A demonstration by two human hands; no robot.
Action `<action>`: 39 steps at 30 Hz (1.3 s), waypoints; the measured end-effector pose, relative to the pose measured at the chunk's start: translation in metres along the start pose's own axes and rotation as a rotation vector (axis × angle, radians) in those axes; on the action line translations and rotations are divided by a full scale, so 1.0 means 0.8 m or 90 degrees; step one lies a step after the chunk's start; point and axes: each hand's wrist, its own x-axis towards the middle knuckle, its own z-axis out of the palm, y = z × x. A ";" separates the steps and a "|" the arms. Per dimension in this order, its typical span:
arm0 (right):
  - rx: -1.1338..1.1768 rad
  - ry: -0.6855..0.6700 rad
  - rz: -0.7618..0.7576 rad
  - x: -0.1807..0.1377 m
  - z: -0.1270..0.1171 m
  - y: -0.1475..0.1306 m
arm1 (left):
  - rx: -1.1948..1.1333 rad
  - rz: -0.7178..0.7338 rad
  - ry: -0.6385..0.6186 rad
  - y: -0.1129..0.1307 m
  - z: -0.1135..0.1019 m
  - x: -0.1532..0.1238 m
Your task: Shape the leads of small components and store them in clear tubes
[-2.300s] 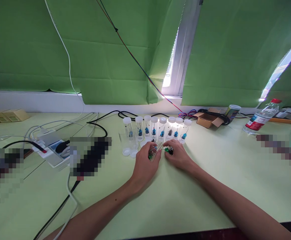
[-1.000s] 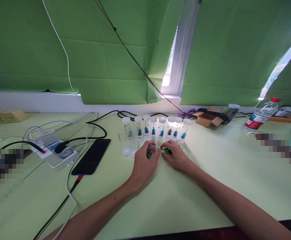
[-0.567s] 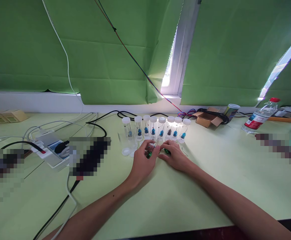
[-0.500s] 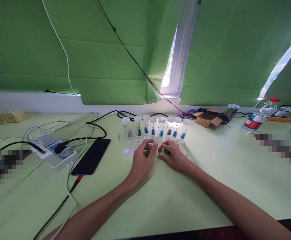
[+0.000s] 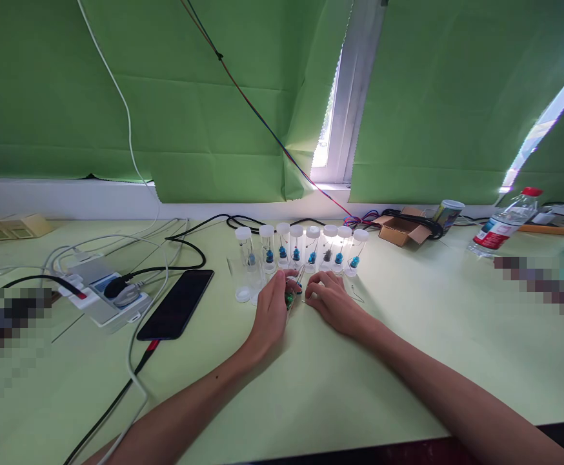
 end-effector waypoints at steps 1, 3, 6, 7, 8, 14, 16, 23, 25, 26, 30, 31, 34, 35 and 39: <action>-0.007 0.000 -0.007 0.000 0.000 0.000 | -0.001 0.000 0.000 0.000 0.000 0.000; -0.022 0.002 -0.021 0.000 0.000 0.000 | -0.004 0.002 0.002 0.000 0.000 0.000; -0.043 0.010 -0.041 0.000 0.001 0.000 | -0.008 0.005 0.004 0.000 0.001 0.000; -0.049 0.014 -0.048 0.000 0.001 0.000 | -0.009 0.005 0.004 0.000 0.001 0.000; -0.055 0.017 -0.054 0.000 0.002 0.000 | -0.010 0.004 0.006 0.000 0.001 0.000; -0.081 0.019 -0.070 0.000 0.004 0.001 | -0.008 0.000 0.010 0.002 0.003 -0.001; -0.079 0.018 -0.069 0.000 0.003 0.001 | -0.002 0.000 0.010 0.003 0.003 -0.001; -0.004 0.055 -0.056 0.001 -0.003 -0.002 | 0.046 0.014 -0.019 0.009 0.002 -0.002; 0.031 0.081 -0.051 0.002 -0.004 -0.003 | 0.060 0.017 -0.026 0.011 0.002 -0.003; 0.049 0.098 -0.051 0.003 -0.004 -0.003 | 0.068 0.022 -0.027 0.011 0.002 -0.004; 0.109 0.181 -0.059 0.005 -0.002 -0.001 | 0.086 0.045 -0.028 0.010 0.004 -0.006; 0.122 0.207 -0.058 0.006 -0.001 0.000 | 0.089 0.046 -0.029 0.010 0.004 -0.007; 0.150 0.297 -0.036 0.007 -0.001 0.001 | 0.112 0.053 -0.025 0.008 0.005 -0.006; 0.157 0.326 -0.023 0.007 -0.001 0.001 | 0.120 0.056 -0.025 0.008 0.005 -0.006; 0.175 0.418 0.032 0.004 -0.005 -0.002 | 0.139 0.066 -0.031 0.012 0.005 -0.007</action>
